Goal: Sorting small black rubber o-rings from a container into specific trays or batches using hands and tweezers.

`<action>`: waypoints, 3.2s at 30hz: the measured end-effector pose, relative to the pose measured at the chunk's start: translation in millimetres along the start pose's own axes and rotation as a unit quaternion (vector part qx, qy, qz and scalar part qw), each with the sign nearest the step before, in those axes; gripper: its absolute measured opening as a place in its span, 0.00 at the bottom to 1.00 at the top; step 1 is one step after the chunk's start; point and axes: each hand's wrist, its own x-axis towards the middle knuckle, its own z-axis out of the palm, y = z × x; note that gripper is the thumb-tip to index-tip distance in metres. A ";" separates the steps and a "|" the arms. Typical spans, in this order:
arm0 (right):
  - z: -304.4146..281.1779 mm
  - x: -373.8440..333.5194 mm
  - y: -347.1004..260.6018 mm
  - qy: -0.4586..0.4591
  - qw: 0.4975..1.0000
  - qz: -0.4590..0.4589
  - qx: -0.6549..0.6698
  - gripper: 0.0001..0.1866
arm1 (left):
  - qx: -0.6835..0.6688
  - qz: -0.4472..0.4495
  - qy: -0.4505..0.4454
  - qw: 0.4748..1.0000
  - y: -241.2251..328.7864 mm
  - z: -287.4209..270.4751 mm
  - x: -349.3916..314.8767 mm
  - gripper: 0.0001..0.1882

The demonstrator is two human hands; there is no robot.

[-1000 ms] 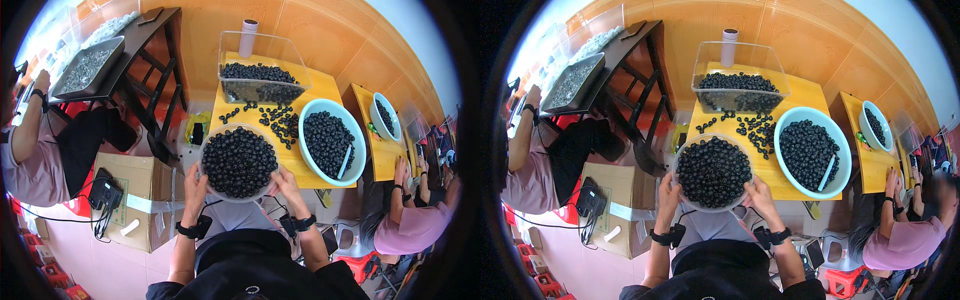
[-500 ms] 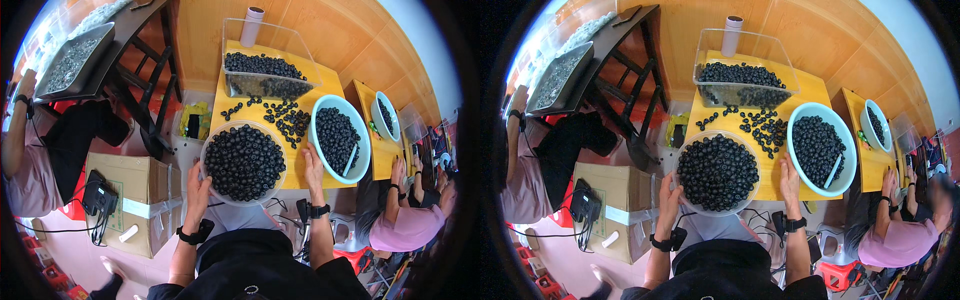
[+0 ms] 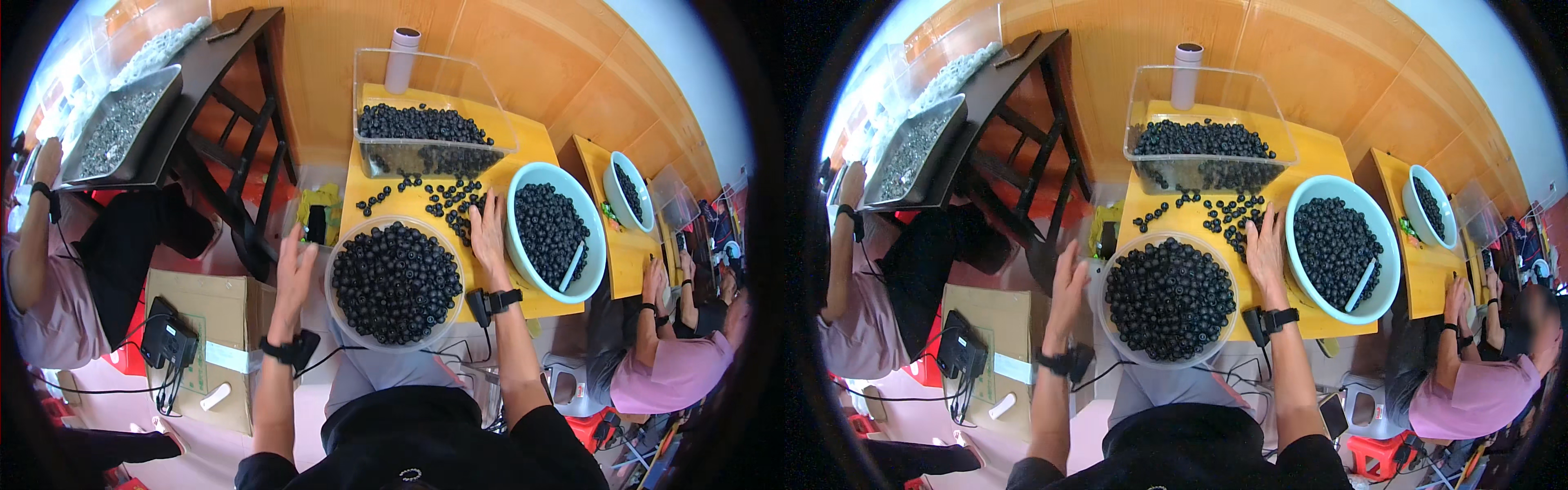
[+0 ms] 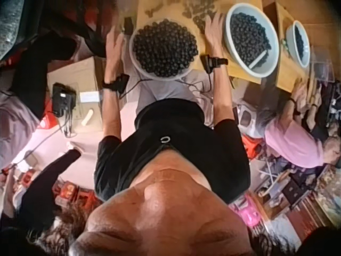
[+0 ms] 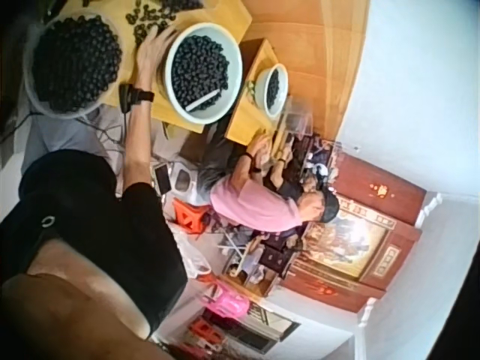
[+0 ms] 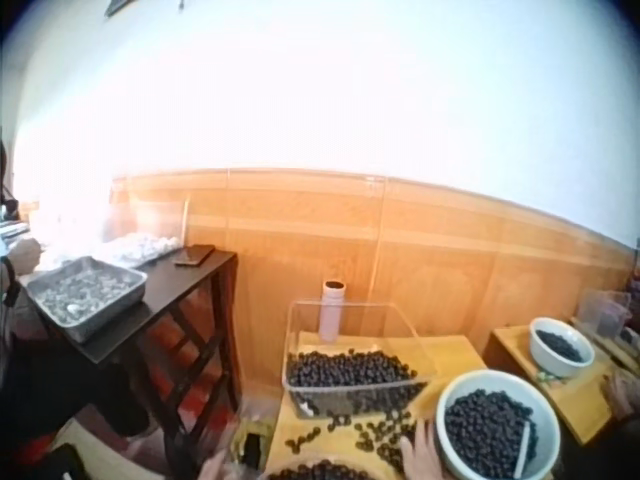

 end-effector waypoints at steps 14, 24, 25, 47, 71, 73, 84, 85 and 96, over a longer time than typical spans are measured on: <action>22.3 39.7 16.3 -0.012 0.992 0.048 -0.119 0.30 | 0.300 0.252 -0.230 0.891 -10.3 57.4 115.4 0.36; 28.7 28.1 2.9 -0.071 0.984 -0.111 -0.118 0.27 | 0.391 0.305 -0.216 0.841 -5.0 71.4 114.8 0.35; 27.8 23.8 1.1 -0.076 0.982 -0.128 -0.120 0.27 | 0.385 0.319 -0.205 0.841 -5.8 72.2 114.1 0.35; 31.9 54.7 24.6 0.043 0.984 0.021 -0.169 0.33 | 0.352 0.325 -0.246 0.842 -1.5 66.9 103.0 0.33; -18.4 -43.9 5.3 -0.059 0.993 -0.089 0.046 0.26 | 0.173 0.301 -0.200 0.916 -3.4 48.4 96.3 0.27; -24.8 -50.2 7.1 -0.074 0.991 -0.106 0.027 0.28 | 0.131 0.301 -0.160 0.931 2.4 37.9 88.7 0.26; -17.1 -26.8 16.2 -0.114 0.950 -0.271 -0.104 0.29 | -0.159 0.021 0.120 0.980 19.2 -29.9 -33.5 0.21; -12.9 -25.2 12.2 -0.124 0.949 -0.266 -0.110 0.28 | -0.196 -0.010 0.151 0.969 5.7 -34.9 -49.1 0.19; -10.1 -38.9 3.9 -0.036 0.936 -0.326 -0.132 0.11 | -0.257 -0.155 0.230 0.926 -27.7 -12.4 -161.7 0.09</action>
